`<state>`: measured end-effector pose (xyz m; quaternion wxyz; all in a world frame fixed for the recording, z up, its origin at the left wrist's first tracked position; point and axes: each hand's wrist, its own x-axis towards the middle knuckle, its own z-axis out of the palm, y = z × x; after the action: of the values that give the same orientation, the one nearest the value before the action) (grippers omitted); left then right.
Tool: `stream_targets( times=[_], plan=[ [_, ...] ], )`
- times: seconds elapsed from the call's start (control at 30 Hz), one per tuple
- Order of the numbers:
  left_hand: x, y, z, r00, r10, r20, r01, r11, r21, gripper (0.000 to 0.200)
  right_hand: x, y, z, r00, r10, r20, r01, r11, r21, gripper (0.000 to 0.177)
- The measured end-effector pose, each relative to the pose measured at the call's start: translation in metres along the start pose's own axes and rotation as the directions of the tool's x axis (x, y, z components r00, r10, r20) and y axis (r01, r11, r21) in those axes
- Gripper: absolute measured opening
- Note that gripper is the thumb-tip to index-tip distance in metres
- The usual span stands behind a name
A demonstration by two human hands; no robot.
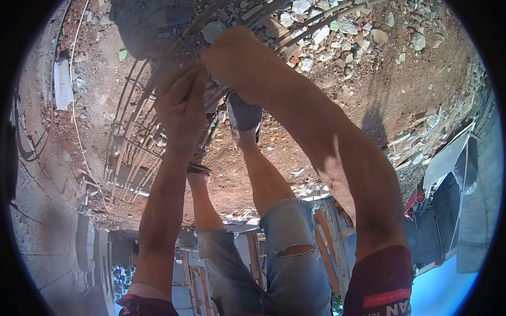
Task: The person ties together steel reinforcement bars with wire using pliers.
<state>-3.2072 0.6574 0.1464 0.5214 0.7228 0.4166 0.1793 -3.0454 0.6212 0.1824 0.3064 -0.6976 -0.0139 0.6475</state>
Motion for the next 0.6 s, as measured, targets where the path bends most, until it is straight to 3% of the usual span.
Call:
stream_targets(
  times=[0.03,0.07,0.13,0.17,0.23,0.27,0.33,0.37,0.43,0.47,0.53,0.57,0.6],
  plan=[
    [-0.001,-0.003,-0.003,0.987,0.15,0.054,-0.156,0.977,0.144,0.008,0.001,-0.004,-0.001,0.981,-0.149,0.122,0.187,0.888,-0.42,0.02],
    [-0.002,-0.002,-0.004,0.988,0.145,0.056,-0.152,0.977,0.147,0.008,0.004,-0.005,0.0,0.981,-0.146,0.126,0.185,0.89,-0.418,0.02],
    [-0.003,0.0,-0.004,0.985,-0.102,0.142,0.114,0.99,-0.08,0.012,0.011,-0.007,0.002,0.954,-0.244,0.176,0.3,0.719,-0.627,0.023],
    [-0.004,0.001,-0.007,0.985,-0.102,0.138,0.113,0.99,-0.08,0.012,0.014,-0.003,0.003,0.953,-0.246,0.178,0.303,0.717,-0.628,0.023],
    [-0.01,0.005,-0.011,0.857,-0.438,0.27,0.514,0.752,-0.412,0.016,0.019,0.011,0.0,0.909,-0.349,0.23,0.411,0.646,-0.643,0.025],
    [-0.008,0.001,-0.01,0.856,-0.443,0.267,0.517,0.747,-0.419,0.016,0.02,0.012,-0.001,0.891,-0.379,0.249,0.444,0.618,-0.649,0.025],
    [-0.001,-0.011,-0.006,0.811,-0.51,0.287,0.515,0.388,-0.765,0.02,0.02,0.015,-0.002,0.842,-0.428,0.328,0.516,0.465,-0.719,0.025],
    [0.005,-0.01,-0.006,0.805,-0.522,0.282,0.515,0.38,-0.768,0.02,0.019,0.014,0.0,0.824,-0.437,0.359,0.539,0.41,-0.736,0.025],
    [0.024,-0.002,-0.01,0.494,-0.689,0.53,0.857,0.286,-0.428,0.028,0.015,0.007,0.008,0.933,-0.337,0.126,0.305,0.553,-0.775,0.024],
    [0.031,-0.002,-0.01,0.496,-0.694,0.522,0.854,0.28,-0.439,0.028,0.013,0.008,0.014,0.932,-0.334,0.141,0.313,0.545,-0.778,0.024],
    [0.041,0.0,-0.011,0.35,-0.705,0.618,0.931,0.185,-0.316,0.021,0.004,0.016,0.029,0.911,-0.411,-0.046,0.18,0.495,-0.85,0.024],
    [0.044,0.001,-0.013,0.359,-0.703,0.614,0.927,0.19,-0.324,0.021,-0.001,0.022,0.038,0.907,-0.419,-0.042,0.186,0.488,-0.853,0.024],
    [0.047,0.002,-0.015,0.352,-0.704,0.617,0.927,0.172,-0.332,0.021,-0.008,0.031,0.047,0.871,-0.466,-0.159,0.182,0.605,-0.775,0.022]
  ],
)
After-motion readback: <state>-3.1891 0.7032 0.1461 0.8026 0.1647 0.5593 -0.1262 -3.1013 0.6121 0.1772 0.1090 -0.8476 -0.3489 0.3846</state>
